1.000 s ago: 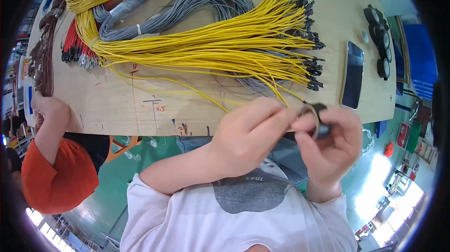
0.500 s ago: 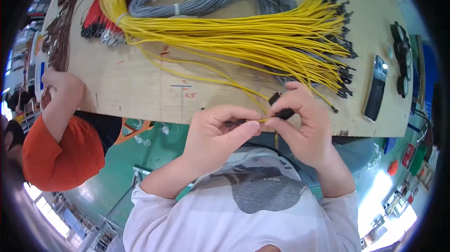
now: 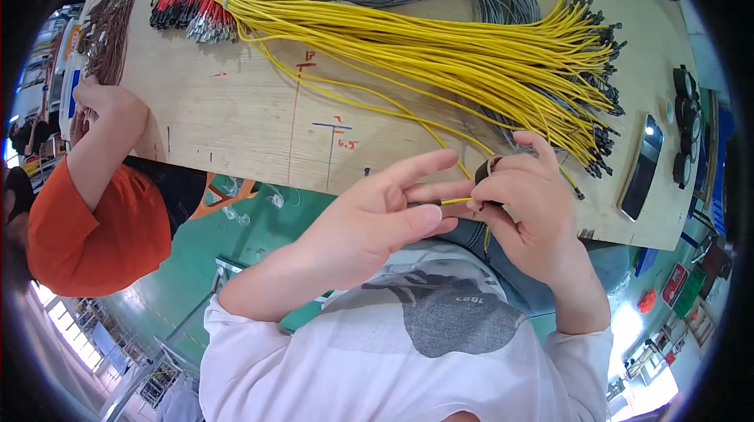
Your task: The recorder uses black electrical tape to bundle several yellow wires together on a factory workbench.
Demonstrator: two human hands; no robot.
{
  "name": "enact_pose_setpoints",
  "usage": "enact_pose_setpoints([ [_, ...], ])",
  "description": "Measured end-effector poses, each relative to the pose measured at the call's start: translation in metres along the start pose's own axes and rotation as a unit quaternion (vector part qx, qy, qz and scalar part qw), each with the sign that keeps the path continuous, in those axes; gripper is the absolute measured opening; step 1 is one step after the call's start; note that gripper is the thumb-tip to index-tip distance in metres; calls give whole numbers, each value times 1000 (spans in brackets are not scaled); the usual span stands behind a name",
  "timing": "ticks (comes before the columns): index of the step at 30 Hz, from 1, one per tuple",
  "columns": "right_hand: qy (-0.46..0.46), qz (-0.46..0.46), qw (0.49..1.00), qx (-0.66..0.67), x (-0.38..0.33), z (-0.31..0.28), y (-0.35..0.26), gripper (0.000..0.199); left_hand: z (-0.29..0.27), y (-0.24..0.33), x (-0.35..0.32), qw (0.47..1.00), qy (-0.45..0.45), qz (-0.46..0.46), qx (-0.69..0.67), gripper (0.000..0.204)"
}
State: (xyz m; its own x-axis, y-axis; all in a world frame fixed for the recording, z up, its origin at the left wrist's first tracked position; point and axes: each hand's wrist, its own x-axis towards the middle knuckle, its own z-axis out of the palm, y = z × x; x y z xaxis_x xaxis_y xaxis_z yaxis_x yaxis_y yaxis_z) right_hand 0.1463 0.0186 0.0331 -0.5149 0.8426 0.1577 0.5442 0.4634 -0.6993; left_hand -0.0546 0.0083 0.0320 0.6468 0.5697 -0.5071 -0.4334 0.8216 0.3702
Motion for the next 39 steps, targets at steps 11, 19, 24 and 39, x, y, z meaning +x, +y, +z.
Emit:
enact_pose_setpoints([
  [11, -72, 157, 968, 183, -3, -16, 5, 18, 10, 6, -4, 997, 28, 6, 76, 57],
  [19, -33, 162, 951, 260, -5, -15, 9, 18, 14, 4, -3, 994, 52, 23, 96, 58],
  [24, -24, 149, 971, 187, -7, -14, 5, 17, 15, -4, -2, 990, 58, 50, 119, 54],
  [39, 35, 79, 994, 64, -15, 2, 3, 21, 18, -27, 26, 638, 162, 331, 676, 15],
])
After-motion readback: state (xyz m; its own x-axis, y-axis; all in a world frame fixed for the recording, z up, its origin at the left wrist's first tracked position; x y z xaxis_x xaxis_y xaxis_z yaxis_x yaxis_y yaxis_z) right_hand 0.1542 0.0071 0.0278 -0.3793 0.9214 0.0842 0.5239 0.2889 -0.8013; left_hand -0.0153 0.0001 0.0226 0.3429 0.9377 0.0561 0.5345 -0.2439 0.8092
